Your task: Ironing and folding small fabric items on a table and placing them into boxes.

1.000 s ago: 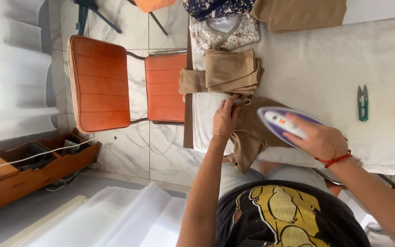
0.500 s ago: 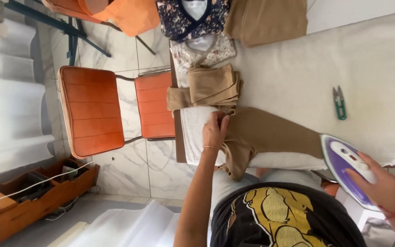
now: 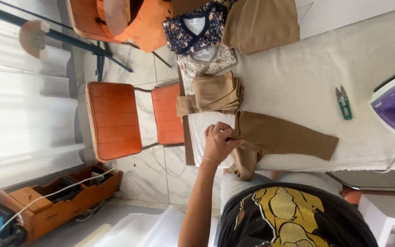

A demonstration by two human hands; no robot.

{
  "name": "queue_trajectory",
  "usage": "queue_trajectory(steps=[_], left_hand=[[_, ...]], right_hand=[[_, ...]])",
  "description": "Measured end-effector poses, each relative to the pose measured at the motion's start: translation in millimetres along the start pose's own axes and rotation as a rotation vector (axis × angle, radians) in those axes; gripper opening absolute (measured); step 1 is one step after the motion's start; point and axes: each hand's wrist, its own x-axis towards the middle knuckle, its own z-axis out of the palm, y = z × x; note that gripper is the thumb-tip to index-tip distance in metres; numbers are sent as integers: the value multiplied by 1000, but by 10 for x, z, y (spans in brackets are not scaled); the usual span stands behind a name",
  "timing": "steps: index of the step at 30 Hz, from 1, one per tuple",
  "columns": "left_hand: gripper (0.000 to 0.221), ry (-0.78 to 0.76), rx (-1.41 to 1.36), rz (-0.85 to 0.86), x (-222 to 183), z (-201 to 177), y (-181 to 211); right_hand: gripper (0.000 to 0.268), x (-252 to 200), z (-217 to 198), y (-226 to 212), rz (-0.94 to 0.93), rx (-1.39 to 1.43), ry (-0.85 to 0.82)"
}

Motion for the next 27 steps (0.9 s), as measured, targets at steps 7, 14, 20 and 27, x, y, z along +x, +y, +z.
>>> queue_trajectory(steps=[7,14,20,27], left_hand=[[32,38,-60,163,2,-369,469],[20,-92,-272,-337,-217,-401,361],[36,102,54,-599,-513,-265,-596],[43,3,20,-313,583,-274,-3]], right_hand=[[16,-323,291,373,241,162,92],[28,-924,296,-21,608,-1,148],[84,-1813,392,537,554,-666,-123],[23,-778,1580,-3352,490,-285,-299]])
